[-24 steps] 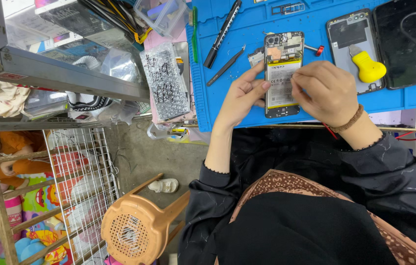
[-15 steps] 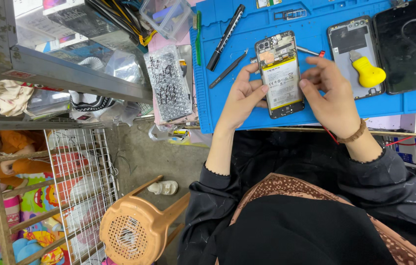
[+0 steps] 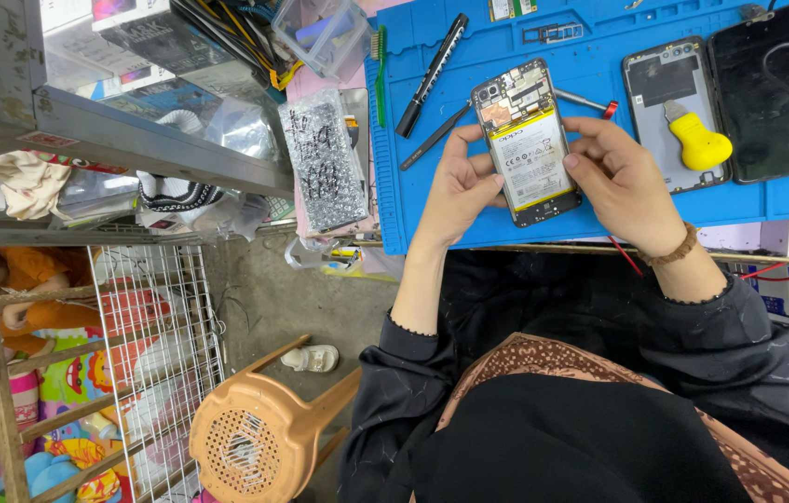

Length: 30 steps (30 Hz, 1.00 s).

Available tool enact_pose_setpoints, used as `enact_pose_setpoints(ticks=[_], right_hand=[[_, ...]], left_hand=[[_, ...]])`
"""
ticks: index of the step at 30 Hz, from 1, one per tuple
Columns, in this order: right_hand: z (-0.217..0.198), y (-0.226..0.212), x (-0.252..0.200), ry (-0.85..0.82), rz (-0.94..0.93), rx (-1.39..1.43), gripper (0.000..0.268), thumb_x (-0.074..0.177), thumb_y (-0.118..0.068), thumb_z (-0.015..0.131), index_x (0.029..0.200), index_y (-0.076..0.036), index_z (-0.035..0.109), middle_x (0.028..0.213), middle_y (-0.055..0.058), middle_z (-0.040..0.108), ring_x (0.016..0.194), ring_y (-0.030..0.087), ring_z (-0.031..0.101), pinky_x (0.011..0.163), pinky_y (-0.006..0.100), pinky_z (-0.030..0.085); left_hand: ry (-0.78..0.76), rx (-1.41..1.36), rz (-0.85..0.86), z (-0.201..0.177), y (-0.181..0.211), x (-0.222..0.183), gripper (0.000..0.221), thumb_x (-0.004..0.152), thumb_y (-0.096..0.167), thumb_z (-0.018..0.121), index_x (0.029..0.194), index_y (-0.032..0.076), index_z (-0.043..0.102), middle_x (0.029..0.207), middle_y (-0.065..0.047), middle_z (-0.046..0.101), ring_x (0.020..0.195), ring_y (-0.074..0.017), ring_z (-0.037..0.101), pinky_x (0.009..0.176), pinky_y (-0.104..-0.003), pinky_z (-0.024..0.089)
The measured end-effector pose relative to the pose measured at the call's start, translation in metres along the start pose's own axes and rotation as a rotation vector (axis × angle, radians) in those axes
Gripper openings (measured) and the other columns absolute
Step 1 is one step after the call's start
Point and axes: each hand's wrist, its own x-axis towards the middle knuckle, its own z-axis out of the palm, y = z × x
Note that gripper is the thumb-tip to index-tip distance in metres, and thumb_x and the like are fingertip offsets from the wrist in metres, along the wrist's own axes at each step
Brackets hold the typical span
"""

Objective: The person cleans the exposed battery of a disassembled smartphone with a white card, then removes the battery and a small metal bracket from the phone chassis. The person handles the phone, battery, and bracket while working at a cluttered repair bench.

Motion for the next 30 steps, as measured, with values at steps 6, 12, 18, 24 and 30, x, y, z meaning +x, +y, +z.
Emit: enact_pose_setpoints(ticks=[6,12,18,24,30], right_hand=[[-0.007,-0.009,0.004,0.111,-0.234,-0.202,0.028,0.112,0.003,0.052,0.137,-0.001,0.064,0.114,0.004,0.064,0.101,0.009,0.057,0.088,0.024,0.047],[-0.021,-0.038,0.019,0.048,-0.402,-0.585,0.031,0.106,0.005,0.057,0.123,-0.013,0.076,0.093,0.003,0.065,0.087,0.021,0.048,0.087,0.034,0.041],[-0.013,-0.064,0.030,-0.096,-0.485,-0.718,0.038,0.092,0.005,0.056,0.111,-0.017,0.080,0.092,0.000,0.066,0.092,0.025,0.047,0.093,0.038,0.037],[0.000,-0.077,0.046,-0.159,-0.522,-0.700,0.040,0.092,-0.004,0.061,0.132,-0.009,0.067,0.094,0.002,0.066,0.098,0.025,0.056,0.097,0.041,0.036],[0.018,-0.080,0.068,-0.249,-0.590,-0.792,0.028,0.087,-0.010,0.067,0.114,-0.013,0.072,0.106,0.005,0.069,0.111,0.030,0.057,0.098,0.043,0.038]], left_hand=[[0.016,-0.078,-0.022,0.002,-0.003,0.003,0.065,0.095,-0.007,0.061,0.150,0.007,0.028,0.136,-0.013,0.057,0.120,-0.0283,0.066,0.089,-0.048,0.066],[-0.005,-0.163,-0.085,-0.001,0.001,0.001,0.056,0.095,0.006,0.066,0.147,0.006,0.047,0.134,-0.011,0.061,0.119,-0.0275,0.066,0.093,-0.048,0.064],[-0.111,0.094,-0.032,-0.007,0.006,0.001,0.052,0.097,0.007,0.073,0.145,0.000,0.054,0.142,-0.010,0.060,0.123,-0.0159,0.063,0.107,-0.034,0.054],[-0.215,-0.013,-0.153,-0.012,0.002,0.002,0.064,0.096,0.003,0.072,0.153,0.004,0.045,0.129,-0.011,0.066,0.116,-0.0168,0.065,0.101,-0.032,0.054],[-0.087,0.082,-0.053,-0.011,-0.015,0.005,0.065,0.097,0.003,0.072,0.155,-0.005,0.043,0.135,-0.008,0.064,0.121,-0.0121,0.060,0.104,-0.029,0.050]])
